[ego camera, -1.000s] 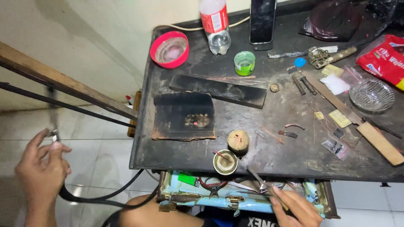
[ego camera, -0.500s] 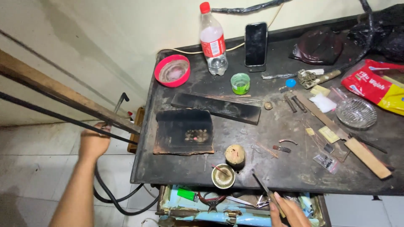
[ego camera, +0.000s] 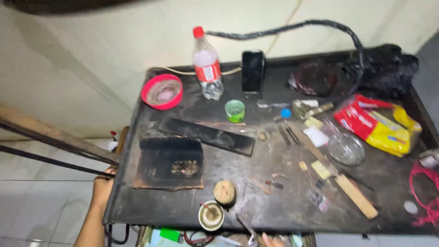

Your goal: Soldering small jewelry components onto a metal plate using a handheld torch and tweezers.

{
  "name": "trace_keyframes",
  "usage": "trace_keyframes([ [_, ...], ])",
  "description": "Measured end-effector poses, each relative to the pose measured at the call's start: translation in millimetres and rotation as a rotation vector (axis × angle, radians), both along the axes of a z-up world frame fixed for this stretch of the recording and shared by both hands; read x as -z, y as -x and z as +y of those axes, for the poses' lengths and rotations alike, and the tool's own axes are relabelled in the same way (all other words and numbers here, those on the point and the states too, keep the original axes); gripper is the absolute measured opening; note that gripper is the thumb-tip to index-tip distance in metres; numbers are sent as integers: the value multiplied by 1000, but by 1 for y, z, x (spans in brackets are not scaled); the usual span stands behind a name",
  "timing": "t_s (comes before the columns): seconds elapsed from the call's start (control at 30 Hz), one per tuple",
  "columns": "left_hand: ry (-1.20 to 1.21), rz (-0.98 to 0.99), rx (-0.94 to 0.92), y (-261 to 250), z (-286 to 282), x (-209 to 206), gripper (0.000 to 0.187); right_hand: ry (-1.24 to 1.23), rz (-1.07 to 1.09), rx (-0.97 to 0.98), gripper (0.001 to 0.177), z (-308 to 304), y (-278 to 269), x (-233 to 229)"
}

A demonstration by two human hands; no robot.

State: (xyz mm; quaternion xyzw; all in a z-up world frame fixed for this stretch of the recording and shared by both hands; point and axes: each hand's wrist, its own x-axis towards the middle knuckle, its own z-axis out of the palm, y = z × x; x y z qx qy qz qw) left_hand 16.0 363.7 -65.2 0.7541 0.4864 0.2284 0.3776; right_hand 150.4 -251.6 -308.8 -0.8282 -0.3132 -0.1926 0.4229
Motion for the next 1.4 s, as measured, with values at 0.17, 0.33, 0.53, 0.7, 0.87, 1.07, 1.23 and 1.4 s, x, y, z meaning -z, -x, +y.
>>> trace_keyframes([
  [0.17,99,-64,-51,27,-19,34,43,-126,221,220,33,59,-2,-277],
  [0.33,169,-272,-246,83,-26,52,42,-87,131,275,25,52,-18,-285],
  [0.53,-529,-100,-397,111,-198,-25,8,-32,230,128,17,61,-46,-325],
  [0.7,179,-533,304,44,-312,20,21,13,184,13,15,83,-66,-345],
  [0.87,-566,68,812,7,-401,-65,50,26,162,-8,16,87,-70,-336],
  [1.07,-486,48,882,15,-399,-73,28,100,277,-283,6,69,-44,-353],
  [1.23,-640,117,978,63,-424,-23,44,926,525,-723,29,55,-10,-309],
  [1.4,-634,35,892,48,-421,-63,29,1095,711,-862,7,56,-3,-294],
])
